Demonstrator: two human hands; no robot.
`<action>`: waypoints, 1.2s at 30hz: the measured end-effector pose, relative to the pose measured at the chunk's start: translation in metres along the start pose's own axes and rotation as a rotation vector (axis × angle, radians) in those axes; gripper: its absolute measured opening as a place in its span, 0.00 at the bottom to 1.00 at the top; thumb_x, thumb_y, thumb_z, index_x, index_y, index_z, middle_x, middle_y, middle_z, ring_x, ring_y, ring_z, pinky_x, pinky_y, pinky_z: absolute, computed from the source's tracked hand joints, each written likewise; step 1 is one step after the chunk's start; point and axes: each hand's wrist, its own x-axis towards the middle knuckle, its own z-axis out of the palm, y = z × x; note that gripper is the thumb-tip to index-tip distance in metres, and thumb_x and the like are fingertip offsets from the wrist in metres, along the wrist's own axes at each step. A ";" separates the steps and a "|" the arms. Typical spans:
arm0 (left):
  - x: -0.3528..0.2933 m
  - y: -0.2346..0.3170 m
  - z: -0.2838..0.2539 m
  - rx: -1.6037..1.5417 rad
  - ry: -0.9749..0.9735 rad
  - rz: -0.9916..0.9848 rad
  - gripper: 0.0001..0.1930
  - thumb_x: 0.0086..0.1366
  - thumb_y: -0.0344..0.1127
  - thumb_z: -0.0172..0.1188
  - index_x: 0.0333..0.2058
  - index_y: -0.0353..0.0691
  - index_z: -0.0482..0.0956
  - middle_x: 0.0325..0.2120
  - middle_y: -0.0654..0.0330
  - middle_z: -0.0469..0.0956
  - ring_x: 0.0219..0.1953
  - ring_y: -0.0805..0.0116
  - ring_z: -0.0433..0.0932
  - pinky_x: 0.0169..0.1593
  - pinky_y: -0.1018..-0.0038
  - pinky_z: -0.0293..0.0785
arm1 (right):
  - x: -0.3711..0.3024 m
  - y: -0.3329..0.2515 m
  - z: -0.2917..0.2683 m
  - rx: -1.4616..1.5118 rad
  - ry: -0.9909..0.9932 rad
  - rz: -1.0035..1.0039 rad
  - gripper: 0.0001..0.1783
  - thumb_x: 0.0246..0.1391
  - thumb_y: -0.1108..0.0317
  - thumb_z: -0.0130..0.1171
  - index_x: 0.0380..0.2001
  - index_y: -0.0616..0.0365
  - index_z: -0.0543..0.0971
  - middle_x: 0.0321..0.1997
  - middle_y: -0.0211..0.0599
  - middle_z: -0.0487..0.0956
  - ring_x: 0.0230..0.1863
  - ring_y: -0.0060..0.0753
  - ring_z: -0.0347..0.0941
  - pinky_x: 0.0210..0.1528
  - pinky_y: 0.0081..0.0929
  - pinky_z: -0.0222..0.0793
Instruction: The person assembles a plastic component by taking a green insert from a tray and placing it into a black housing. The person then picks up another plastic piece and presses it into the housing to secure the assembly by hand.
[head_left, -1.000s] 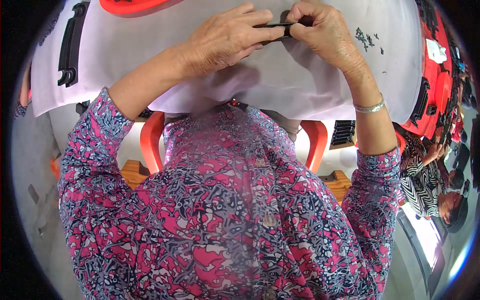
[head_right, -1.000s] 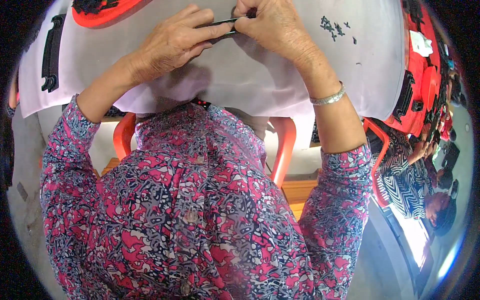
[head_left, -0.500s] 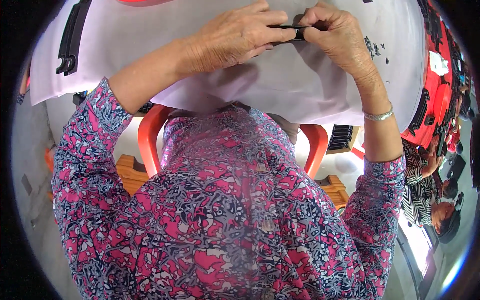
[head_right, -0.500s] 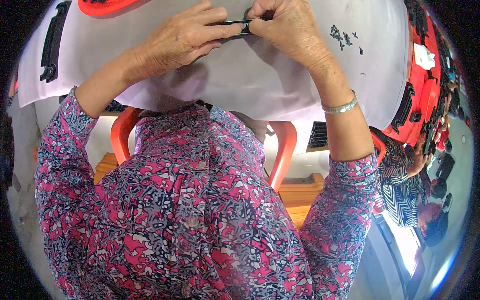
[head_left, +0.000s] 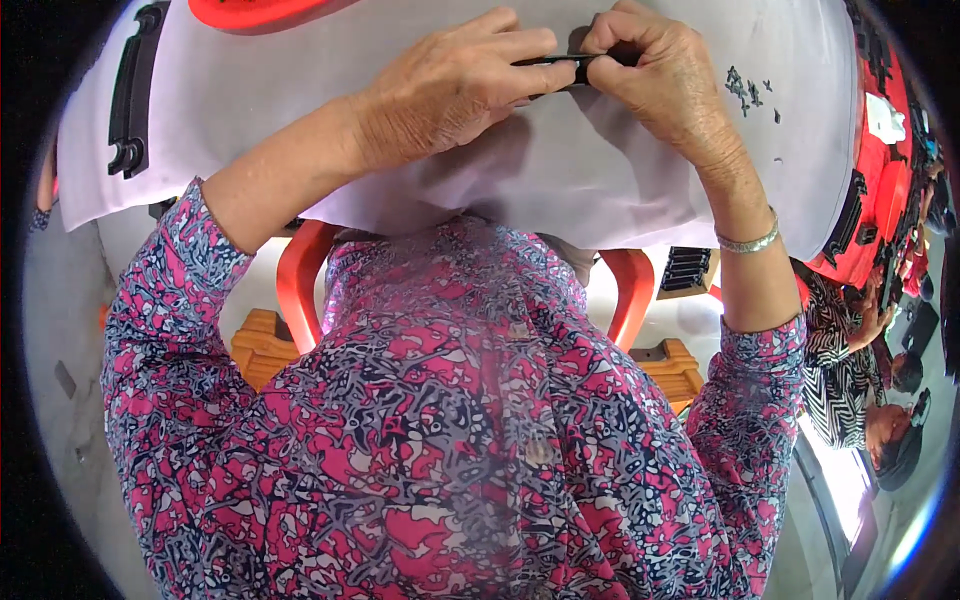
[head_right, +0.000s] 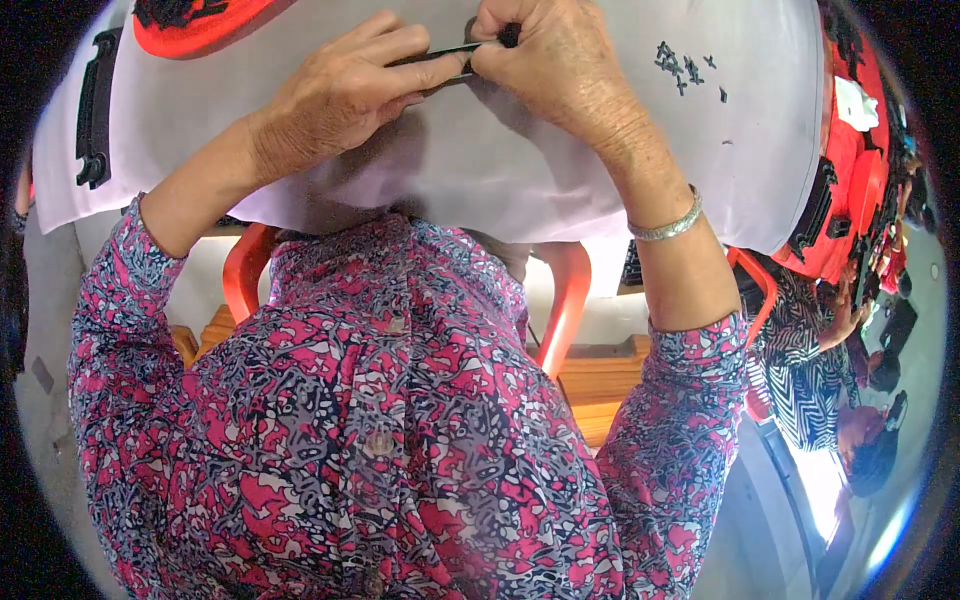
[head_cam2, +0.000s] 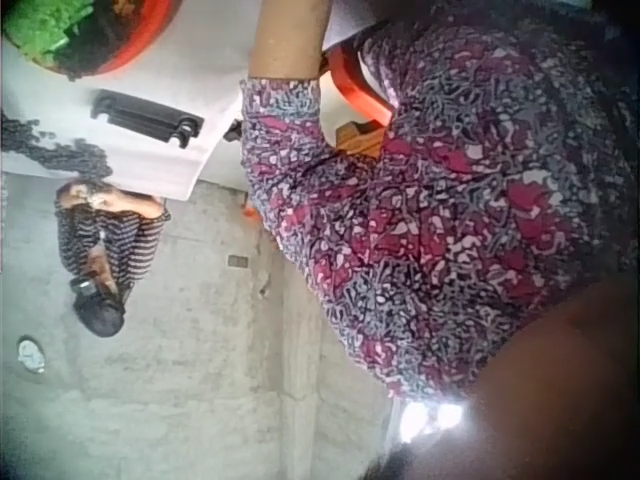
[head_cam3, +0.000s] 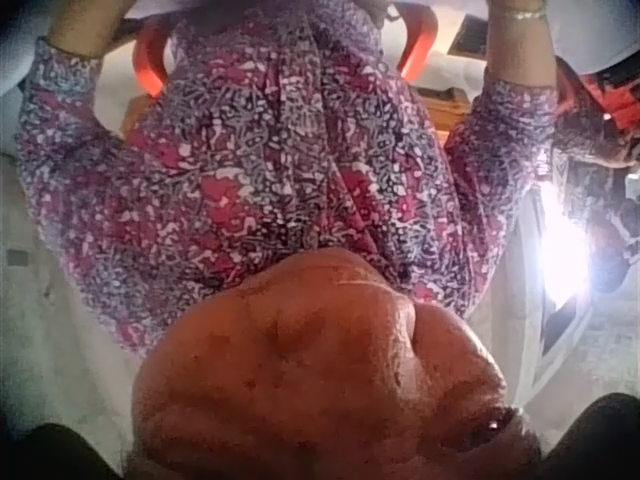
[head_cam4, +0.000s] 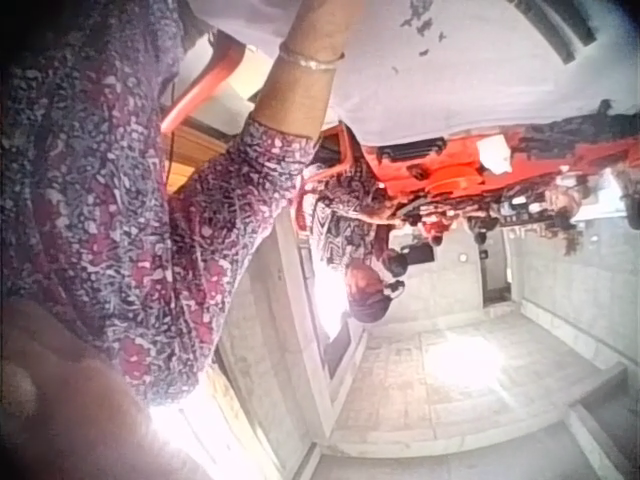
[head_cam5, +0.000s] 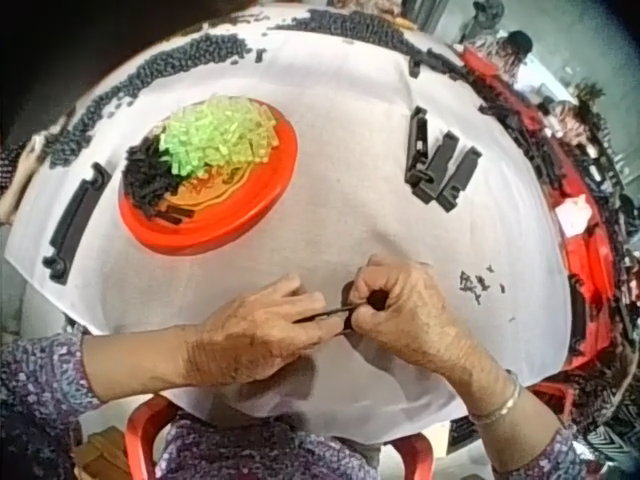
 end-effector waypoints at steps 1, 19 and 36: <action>-0.003 0.001 0.002 -0.005 -0.005 0.002 0.21 0.59 0.28 0.61 0.53 0.36 0.79 0.34 0.59 0.71 0.37 0.59 0.71 0.45 0.68 0.72 | -0.001 0.000 0.000 -0.059 0.000 -0.017 0.03 0.45 0.77 0.61 0.25 0.64 0.77 0.26 0.35 0.76 0.27 0.28 0.73 0.32 0.30 0.69; 0.018 -0.004 -0.008 -0.170 -0.008 -0.134 0.20 0.63 0.30 0.62 0.54 0.45 0.80 0.34 0.59 0.69 0.37 0.56 0.70 0.40 0.64 0.73 | -0.008 0.022 -0.010 0.554 -0.015 -0.010 0.06 0.55 0.81 0.55 0.34 0.64 0.80 0.32 0.24 0.77 0.32 0.14 0.70 0.36 0.19 0.70; 0.037 0.008 -0.039 -0.292 -0.346 -0.477 0.17 0.60 0.28 0.60 0.49 0.36 0.81 0.36 0.57 0.74 0.39 0.56 0.73 0.42 0.66 0.74 | -0.048 -0.002 0.019 0.164 0.281 0.125 0.11 0.53 0.70 0.66 0.41 0.56 0.86 0.19 0.29 0.77 0.21 0.15 0.69 0.27 0.21 0.70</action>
